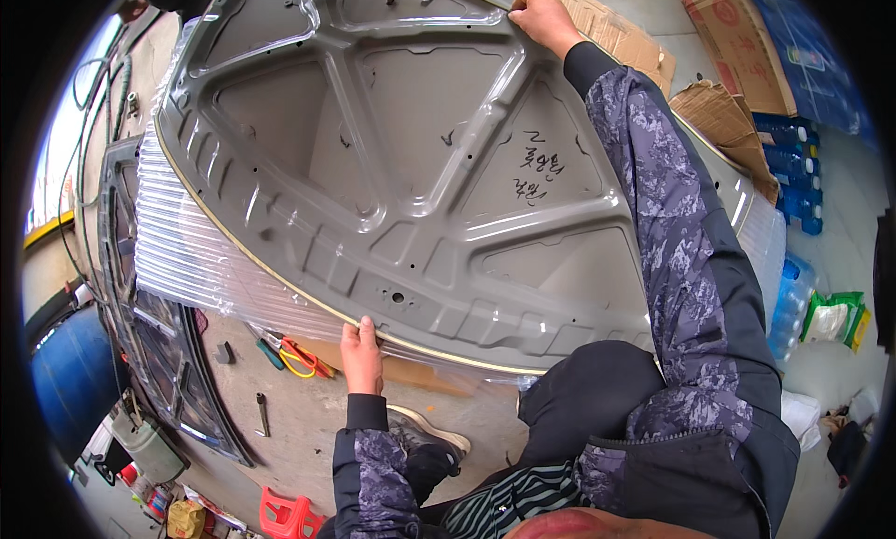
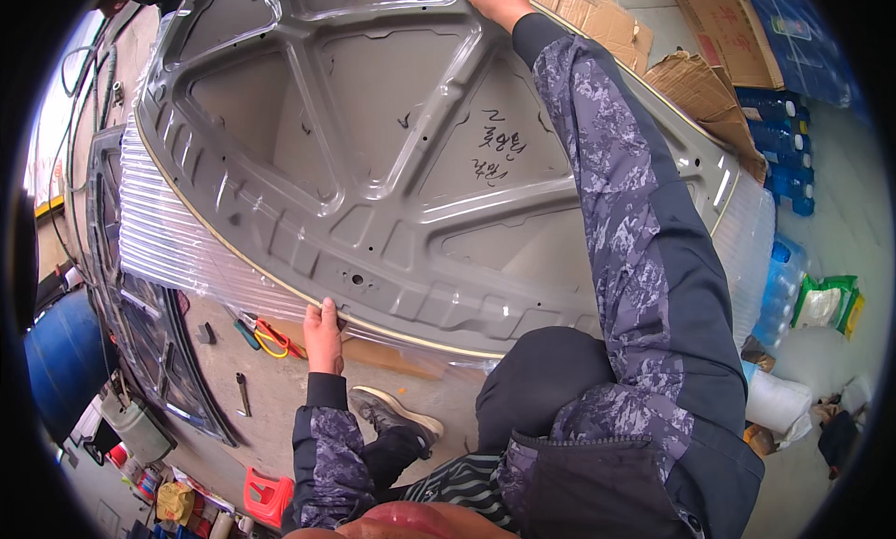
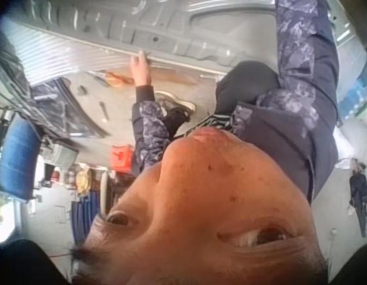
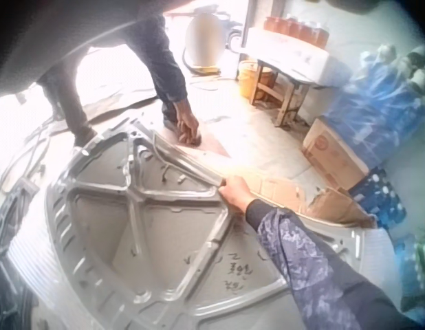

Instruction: The person removes a protective film from a large gray car part, then positions and presses a rubber seal along its perimeter. A coworker assists by holding the part and using shears to trim the seal. The part is placed on bubble wrap on the floor.

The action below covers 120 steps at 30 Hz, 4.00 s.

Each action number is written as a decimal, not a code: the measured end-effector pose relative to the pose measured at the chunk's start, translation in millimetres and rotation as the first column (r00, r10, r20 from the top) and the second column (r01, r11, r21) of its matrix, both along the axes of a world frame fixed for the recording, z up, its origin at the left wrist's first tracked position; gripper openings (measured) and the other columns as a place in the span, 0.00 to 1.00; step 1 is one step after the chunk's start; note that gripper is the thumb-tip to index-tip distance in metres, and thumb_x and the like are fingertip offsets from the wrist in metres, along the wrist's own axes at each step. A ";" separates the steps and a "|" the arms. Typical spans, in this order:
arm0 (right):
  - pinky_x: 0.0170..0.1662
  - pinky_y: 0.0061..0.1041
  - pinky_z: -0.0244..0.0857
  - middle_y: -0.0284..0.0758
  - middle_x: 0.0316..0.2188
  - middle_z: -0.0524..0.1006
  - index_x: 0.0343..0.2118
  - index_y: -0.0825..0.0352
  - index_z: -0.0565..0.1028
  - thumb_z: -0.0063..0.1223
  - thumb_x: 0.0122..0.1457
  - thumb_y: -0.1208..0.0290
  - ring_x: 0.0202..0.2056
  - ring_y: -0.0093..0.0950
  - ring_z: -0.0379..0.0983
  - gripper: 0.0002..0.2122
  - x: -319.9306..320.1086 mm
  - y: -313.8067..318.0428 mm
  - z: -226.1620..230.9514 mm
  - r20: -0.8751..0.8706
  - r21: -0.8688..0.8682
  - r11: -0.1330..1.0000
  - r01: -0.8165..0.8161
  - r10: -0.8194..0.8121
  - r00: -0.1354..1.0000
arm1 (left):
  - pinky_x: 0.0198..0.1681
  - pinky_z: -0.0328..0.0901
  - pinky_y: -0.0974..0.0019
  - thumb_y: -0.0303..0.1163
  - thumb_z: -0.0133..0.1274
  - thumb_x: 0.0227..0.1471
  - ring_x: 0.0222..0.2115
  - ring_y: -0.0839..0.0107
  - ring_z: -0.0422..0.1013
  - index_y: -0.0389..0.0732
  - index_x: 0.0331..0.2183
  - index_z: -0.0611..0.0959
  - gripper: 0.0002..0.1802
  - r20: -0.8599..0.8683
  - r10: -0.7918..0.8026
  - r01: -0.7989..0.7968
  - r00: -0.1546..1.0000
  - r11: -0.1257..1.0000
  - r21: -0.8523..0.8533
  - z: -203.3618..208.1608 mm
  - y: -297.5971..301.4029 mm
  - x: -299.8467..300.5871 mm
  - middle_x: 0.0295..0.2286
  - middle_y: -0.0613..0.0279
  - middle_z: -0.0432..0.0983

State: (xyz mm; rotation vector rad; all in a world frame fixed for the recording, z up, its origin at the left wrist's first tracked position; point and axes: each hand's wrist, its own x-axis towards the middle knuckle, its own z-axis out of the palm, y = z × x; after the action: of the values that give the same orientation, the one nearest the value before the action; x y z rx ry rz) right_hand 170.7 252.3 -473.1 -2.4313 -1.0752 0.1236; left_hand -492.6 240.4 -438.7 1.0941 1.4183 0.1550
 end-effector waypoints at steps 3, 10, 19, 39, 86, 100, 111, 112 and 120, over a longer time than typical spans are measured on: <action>0.40 0.40 0.74 0.45 0.27 0.82 0.37 0.68 0.83 0.59 0.55 0.67 0.31 0.44 0.81 0.11 0.0 3.8 -1.0 0.194 0.022 0.997 -0.070 0.064 0.979 | 0.33 0.64 0.69 0.39 0.51 0.70 0.29 0.81 0.62 0.41 0.32 0.72 0.15 0.019 0.021 -0.021 1.000 1.000 0.010 1.3 -2.3 2.6 0.28 0.71 0.68; 0.41 0.46 0.72 0.54 0.30 0.80 0.30 0.72 0.82 0.58 0.53 0.74 0.36 0.52 0.79 0.07 -8.0 24.3 3.5 0.260 -0.088 0.995 0.052 -0.027 0.965 | 0.32 0.64 0.70 0.38 0.52 0.70 0.28 0.82 0.62 0.41 0.32 0.72 0.15 0.034 0.017 -0.017 0.999 1.000 -0.002 -1.7 -1.2 -1.0 0.27 0.72 0.68; 0.48 0.36 0.73 0.49 0.37 0.84 0.42 0.69 0.84 0.64 0.56 0.60 0.43 0.45 0.81 0.17 -0.6 0.1 16.7 -0.074 -0.105 0.991 -0.085 0.078 0.994 | 0.32 0.65 0.70 0.39 0.51 0.70 0.28 0.81 0.63 0.41 0.33 0.73 0.15 -0.022 -0.004 0.004 1.000 1.000 -0.001 3.4 0.9 3.5 0.28 0.71 0.69; 0.45 0.41 0.73 0.45 0.36 0.83 0.39 0.66 0.82 0.66 0.54 0.56 0.39 0.46 0.80 0.17 -46.6 -212.9 31.5 -0.022 -0.127 0.982 0.142 -0.146 0.989 | 0.30 0.66 0.70 0.41 0.52 0.70 0.26 0.81 0.64 0.43 0.31 0.70 0.16 -0.045 -0.071 0.071 0.996 0.997 0.014 -11.9 11.8 -8.8 0.27 0.71 0.68; 0.42 0.41 0.72 0.33 0.34 0.77 0.35 0.60 0.83 0.57 0.58 0.67 0.41 0.35 0.77 0.07 -63.8 -130.4 35.2 0.484 -0.390 0.908 0.154 0.060 0.873 | 0.33 0.65 0.70 0.37 0.52 0.69 0.28 0.80 0.65 0.41 0.36 0.75 0.10 -0.048 -0.006 0.005 0.999 1.000 -0.013 -11.4 5.3 -5.7 0.30 0.72 0.71; 0.69 0.40 0.57 0.46 0.68 0.66 0.62 0.71 0.70 0.41 0.69 0.66 0.68 0.40 0.62 0.22 -94.7 62.6 21.2 0.570 -0.378 0.905 -0.196 0.394 0.721 | 0.35 0.68 0.68 0.40 0.53 0.69 0.29 0.80 0.66 0.42 0.34 0.73 0.14 -0.048 -0.018 0.016 0.999 0.999 -0.030 -14.4 2.7 -9.6 0.29 0.71 0.70; 0.60 0.39 0.67 0.43 0.55 0.76 0.56 0.66 0.75 0.57 0.61 0.69 0.56 0.44 0.71 0.20 -73.1 -28.4 46.9 0.366 0.077 0.967 -0.243 0.200 0.909 | 0.28 0.59 0.70 0.38 0.52 0.69 0.25 0.82 0.59 0.42 0.30 0.71 0.15 -0.063 -0.043 0.045 0.997 0.998 0.043 -1.5 2.8 1.0 0.24 0.74 0.65; 0.54 0.37 0.71 0.41 0.47 0.80 0.51 0.67 0.78 0.58 0.61 0.70 0.49 0.44 0.75 0.16 -67.7 -65.3 54.9 0.423 0.118 0.970 -0.214 0.146 0.894 | 0.28 0.59 0.70 0.38 0.52 0.69 0.24 0.82 0.59 0.43 0.30 0.70 0.16 -0.100 -0.090 0.096 0.991 0.994 0.055 0.3 5.0 -1.4 0.24 0.74 0.64; 0.45 0.29 0.74 0.41 0.36 0.85 0.44 0.70 0.83 0.62 0.58 0.65 0.37 0.32 0.82 0.15 -62.6 -311.8 61.0 -0.308 -0.025 0.981 0.191 -0.190 0.932 | 0.34 0.69 0.70 0.42 0.52 0.70 0.28 0.81 0.66 0.42 0.32 0.70 0.17 -0.048 -0.075 0.074 0.996 0.997 -0.030 -5.7 10.5 -6.0 0.27 0.71 0.69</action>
State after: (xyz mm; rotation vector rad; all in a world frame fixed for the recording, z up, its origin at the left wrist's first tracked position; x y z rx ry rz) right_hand 108.1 -59.6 -412.1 -2.3940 -0.6964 0.4218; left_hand -498.6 250.9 -444.5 1.1322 1.4175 0.0546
